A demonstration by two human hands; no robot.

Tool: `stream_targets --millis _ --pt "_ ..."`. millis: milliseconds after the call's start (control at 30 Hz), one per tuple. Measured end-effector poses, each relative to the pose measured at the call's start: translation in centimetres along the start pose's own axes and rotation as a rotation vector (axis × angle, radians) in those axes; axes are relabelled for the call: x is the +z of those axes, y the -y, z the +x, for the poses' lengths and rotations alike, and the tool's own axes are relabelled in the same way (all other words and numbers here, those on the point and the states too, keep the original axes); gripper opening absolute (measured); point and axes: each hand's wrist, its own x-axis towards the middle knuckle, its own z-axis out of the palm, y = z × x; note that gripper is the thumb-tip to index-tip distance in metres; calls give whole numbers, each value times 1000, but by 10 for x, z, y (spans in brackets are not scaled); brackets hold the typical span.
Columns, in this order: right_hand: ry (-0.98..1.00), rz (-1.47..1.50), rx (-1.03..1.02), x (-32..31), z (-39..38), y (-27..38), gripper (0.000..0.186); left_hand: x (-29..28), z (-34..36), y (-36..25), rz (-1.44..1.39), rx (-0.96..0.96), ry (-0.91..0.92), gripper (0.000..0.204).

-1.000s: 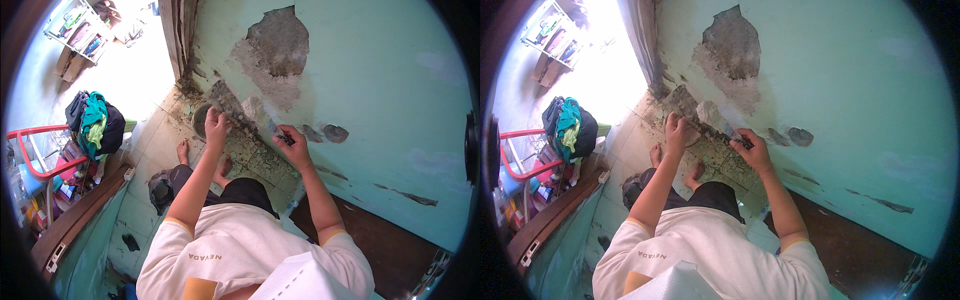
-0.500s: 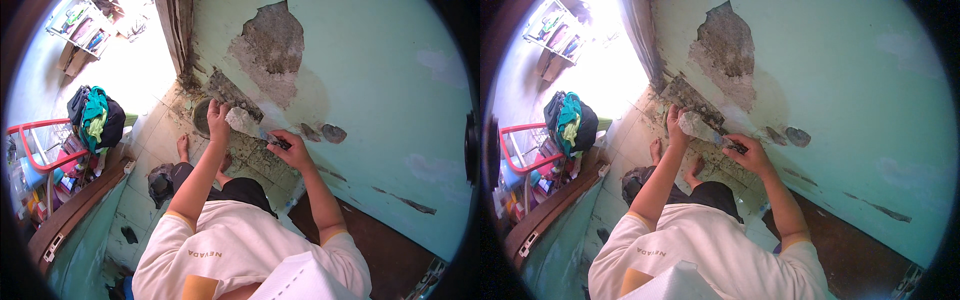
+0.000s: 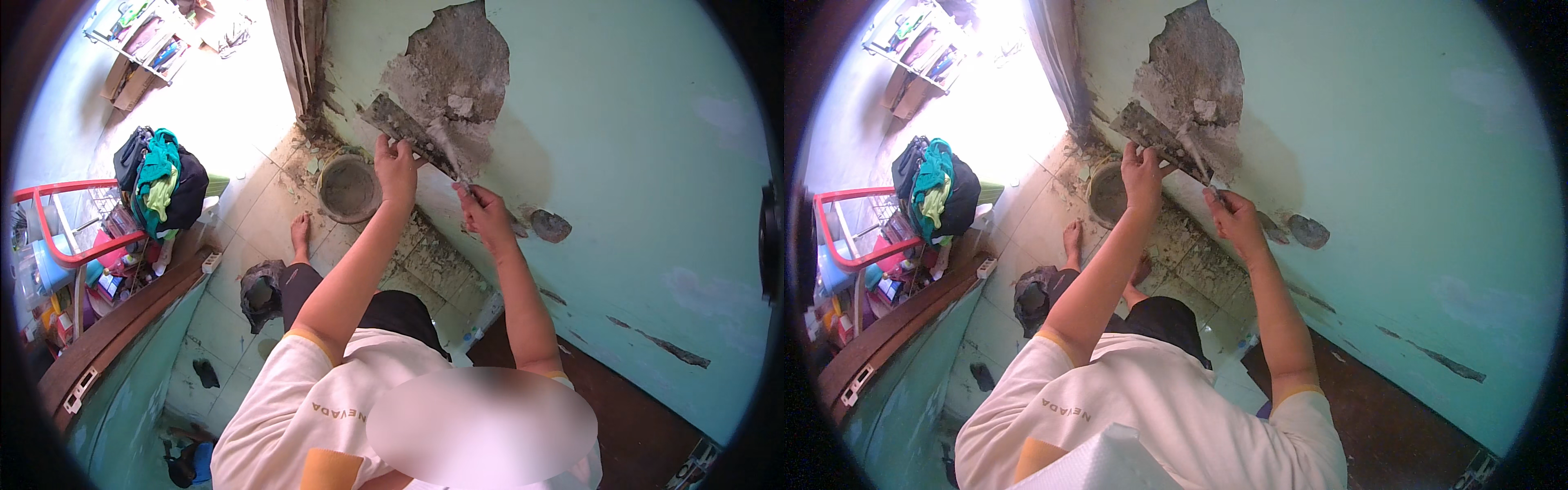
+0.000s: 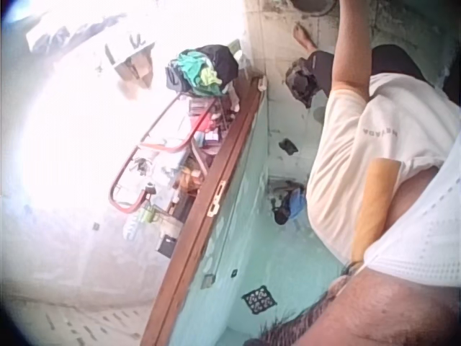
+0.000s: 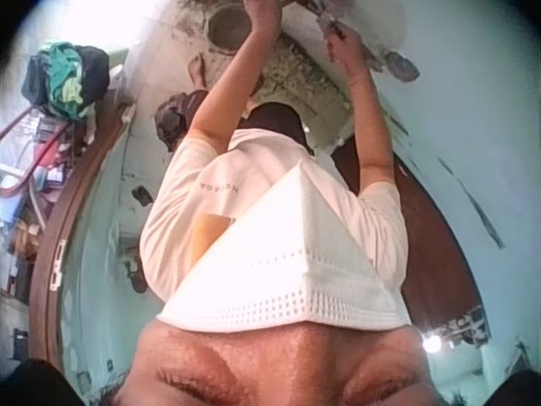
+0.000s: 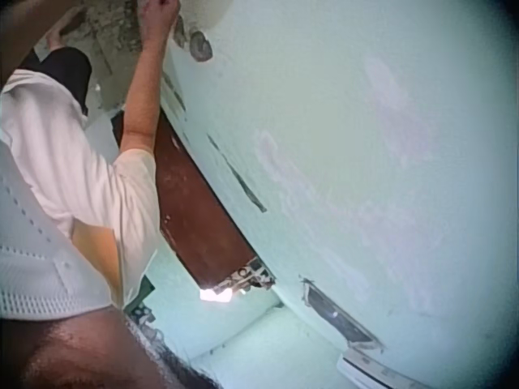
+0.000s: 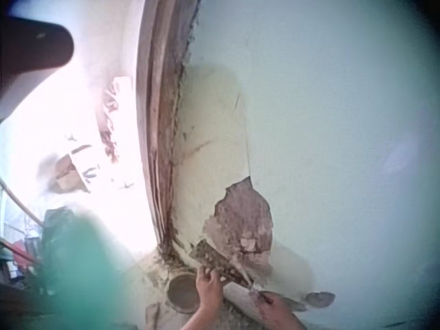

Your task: The person applies plaster or filler to a damaged section of a wall using a putty knife and a larger flat tool, taking the material from a bucket on the floor.

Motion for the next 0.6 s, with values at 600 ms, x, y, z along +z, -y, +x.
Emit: stream_targets --millis 600 --pt "-73 -283 -190 -19 -1 44 31 16 -3 3 -121 -13 13 27"
